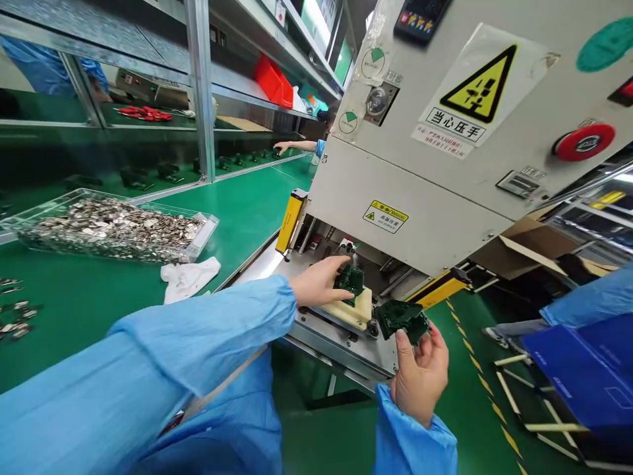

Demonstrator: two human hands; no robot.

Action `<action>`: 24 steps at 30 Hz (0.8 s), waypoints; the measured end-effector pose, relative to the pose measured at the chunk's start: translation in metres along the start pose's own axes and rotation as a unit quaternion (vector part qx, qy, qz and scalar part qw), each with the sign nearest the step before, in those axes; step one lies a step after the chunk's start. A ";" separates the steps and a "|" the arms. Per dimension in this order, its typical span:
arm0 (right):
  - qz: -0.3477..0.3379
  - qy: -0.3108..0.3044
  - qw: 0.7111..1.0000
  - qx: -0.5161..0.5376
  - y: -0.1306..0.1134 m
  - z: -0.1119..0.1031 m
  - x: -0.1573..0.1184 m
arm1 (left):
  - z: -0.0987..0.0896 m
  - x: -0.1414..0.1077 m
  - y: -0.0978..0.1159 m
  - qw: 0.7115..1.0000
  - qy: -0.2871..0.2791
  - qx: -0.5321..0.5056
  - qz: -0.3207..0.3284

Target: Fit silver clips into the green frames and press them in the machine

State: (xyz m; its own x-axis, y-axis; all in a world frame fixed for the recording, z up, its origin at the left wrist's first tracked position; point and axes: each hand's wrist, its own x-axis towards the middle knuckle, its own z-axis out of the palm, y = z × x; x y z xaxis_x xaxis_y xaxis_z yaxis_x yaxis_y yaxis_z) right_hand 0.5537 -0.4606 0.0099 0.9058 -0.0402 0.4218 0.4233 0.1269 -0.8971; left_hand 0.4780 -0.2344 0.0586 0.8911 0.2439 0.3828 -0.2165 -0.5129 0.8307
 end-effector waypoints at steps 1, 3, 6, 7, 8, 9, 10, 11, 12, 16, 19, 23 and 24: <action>-0.002 -0.013 1.000 -0.009 -0.001 0.001 0.007 | 0.007 0.012 -0.001 1.000 -0.006 -0.015 -0.014; -0.013 -0.048 0.998 -0.029 -0.004 0.008 0.019 | 0.013 0.025 -0.004 0.999 -0.009 -0.036 -0.028; -0.036 -0.141 0.986 -0.076 -0.007 0.029 0.037 | -0.007 0.014 -0.008 0.992 0.049 -0.114 -0.033; -0.041 -0.185 0.976 -0.104 -0.007 0.037 0.042 | -0.020 0.002 -0.010 0.987 0.066 -0.144 -0.040; -0.044 -0.231 0.963 -0.134 -0.008 0.045 0.047 | -0.036 -0.013 -0.012 0.982 0.073 -0.167 -0.051; -0.045 -0.278 0.945 -0.164 -0.008 0.052 0.051 | -0.054 -0.031 -0.015 0.979 0.069 -0.178 -0.069; -0.043 -0.321 0.927 -0.191 -0.008 0.058 0.054 | -0.071 -0.051 -0.019 0.979 0.057 -0.173 -0.096; -0.041 -0.358 0.909 -0.212 -0.008 0.064 0.056 | -0.088 -0.073 -0.023 0.978 0.045 -0.162 -0.124; -0.040 -0.384 0.894 -0.226 -0.009 0.068 0.058 | -0.103 -0.094 -0.028 0.975 0.037 -0.148 -0.159; -0.067 -0.406 0.867 -0.282 -0.009 0.070 0.058 | -0.132 -0.159 -0.055 0.957 -0.001 -0.118 -0.267; -0.135 -0.328 0.868 -0.348 -0.006 0.046 0.048 | -0.125 -0.175 -0.076 0.949 -0.028 -0.137 -0.283; -0.059 -0.097 0.866 -0.487 0.011 -0.036 0.014 | -0.107 -0.164 -0.093 0.958 -0.059 -0.106 -0.259; 0.000 -0.070 0.853 -0.517 0.017 -0.061 0.004 | -0.104 -0.159 -0.095 0.961 -0.080 -0.097 -0.245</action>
State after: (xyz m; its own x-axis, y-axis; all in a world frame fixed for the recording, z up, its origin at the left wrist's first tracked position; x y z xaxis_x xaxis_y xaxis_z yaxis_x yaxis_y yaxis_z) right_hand 0.5659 -0.5189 -0.0115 0.9257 0.0876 0.3679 0.2775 -0.8182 -0.5035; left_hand 0.3152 -0.1389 -0.0388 0.9518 0.2785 -0.1284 0.1886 -0.2014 0.9612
